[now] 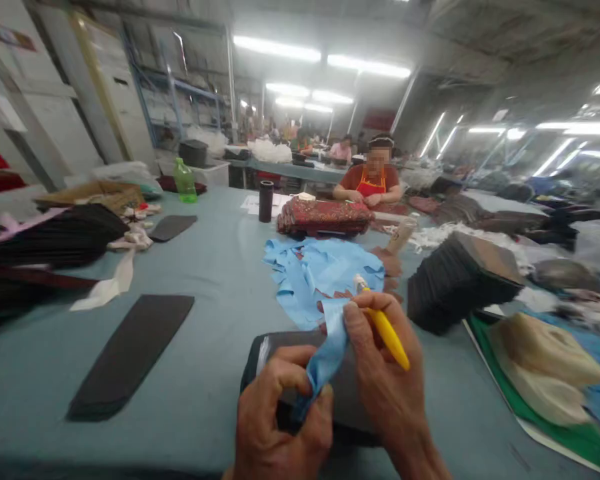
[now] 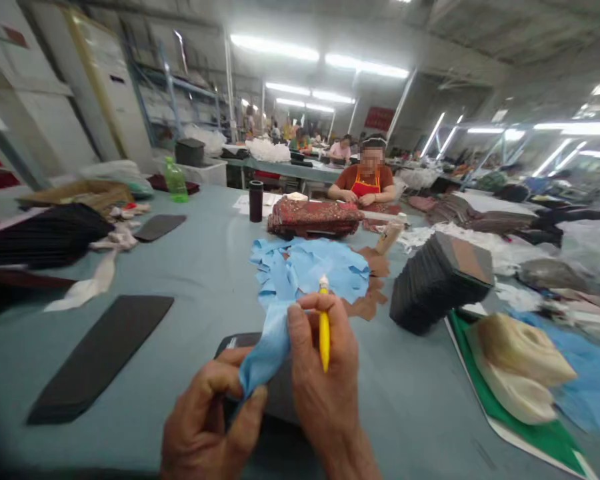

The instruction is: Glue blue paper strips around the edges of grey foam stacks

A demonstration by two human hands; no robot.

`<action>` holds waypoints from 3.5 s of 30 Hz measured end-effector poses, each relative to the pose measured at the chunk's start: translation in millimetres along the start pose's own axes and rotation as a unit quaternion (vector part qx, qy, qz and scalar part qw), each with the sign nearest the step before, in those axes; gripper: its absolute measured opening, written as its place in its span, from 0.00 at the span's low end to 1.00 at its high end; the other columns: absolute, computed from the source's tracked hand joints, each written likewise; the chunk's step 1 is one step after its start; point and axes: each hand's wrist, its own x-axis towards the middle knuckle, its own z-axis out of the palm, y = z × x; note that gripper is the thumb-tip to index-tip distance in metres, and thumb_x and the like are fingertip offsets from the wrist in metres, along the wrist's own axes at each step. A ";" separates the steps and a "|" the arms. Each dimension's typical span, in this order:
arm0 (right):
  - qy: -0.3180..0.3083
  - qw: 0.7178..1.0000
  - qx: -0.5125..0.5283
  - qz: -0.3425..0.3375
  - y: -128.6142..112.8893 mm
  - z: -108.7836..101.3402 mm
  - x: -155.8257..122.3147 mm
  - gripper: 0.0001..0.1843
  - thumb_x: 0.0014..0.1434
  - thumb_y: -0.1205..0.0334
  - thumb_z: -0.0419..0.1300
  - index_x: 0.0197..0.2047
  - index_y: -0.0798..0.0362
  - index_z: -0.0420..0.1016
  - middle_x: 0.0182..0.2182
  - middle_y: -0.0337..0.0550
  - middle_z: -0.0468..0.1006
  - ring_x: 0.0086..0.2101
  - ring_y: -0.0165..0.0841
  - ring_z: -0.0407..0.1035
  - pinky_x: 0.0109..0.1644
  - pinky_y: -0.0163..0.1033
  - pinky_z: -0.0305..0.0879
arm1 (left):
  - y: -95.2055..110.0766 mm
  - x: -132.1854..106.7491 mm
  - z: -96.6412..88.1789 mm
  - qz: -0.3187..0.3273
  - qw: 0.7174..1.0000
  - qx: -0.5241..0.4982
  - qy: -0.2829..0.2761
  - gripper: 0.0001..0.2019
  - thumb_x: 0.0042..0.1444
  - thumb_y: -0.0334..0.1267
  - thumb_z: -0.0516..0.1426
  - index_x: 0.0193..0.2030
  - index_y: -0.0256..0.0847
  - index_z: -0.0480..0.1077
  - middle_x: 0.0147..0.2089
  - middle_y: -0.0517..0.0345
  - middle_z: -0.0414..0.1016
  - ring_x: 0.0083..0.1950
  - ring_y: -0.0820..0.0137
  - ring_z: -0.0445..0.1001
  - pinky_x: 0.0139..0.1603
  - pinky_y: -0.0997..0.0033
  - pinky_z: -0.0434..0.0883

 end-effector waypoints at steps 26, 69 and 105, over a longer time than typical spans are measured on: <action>-0.178 0.976 -0.111 0.062 -7.9 -82.6 -20.9 0.16 0.68 0.47 0.66 0.35 0.46 0.67 0.27 0.35 0.70 0.22 0.27 0.61 0.21 0.30 0.59 | 17.7 -7.0 24.6 -0.405 0.781 -0.442 -0.178 0.29 0.59 0.64 0.67 0.51 0.39 0.77 0.35 0.58 0.74 0.34 0.72 0.72 0.40 0.74 0.73; -0.372 0.914 -0.150 0.057 40.1 -8.4 22.4 0.07 0.69 0.58 0.64 0.42 0.45 0.68 0.36 0.36 0.72 0.33 0.30 0.68 0.31 0.34 0.64 | -8.5 -42.3 -22.2 -0.031 0.978 0.108 -0.174 0.09 0.70 0.32 0.56 0.55 0.35 0.73 0.52 0.45 0.84 0.49 0.61 0.86 0.50 0.63 0.85; -0.427 0.881 -0.201 0.008 48.4 9.5 25.7 0.06 0.67 0.62 0.65 0.41 0.47 0.70 0.31 0.31 0.70 0.28 0.26 0.64 0.31 0.34 0.62 | -16.5 -61.9 -26.2 -0.059 0.973 0.113 -0.191 0.11 0.69 0.31 0.57 0.56 0.35 0.74 0.56 0.43 0.84 0.47 0.59 0.85 0.48 0.59 0.86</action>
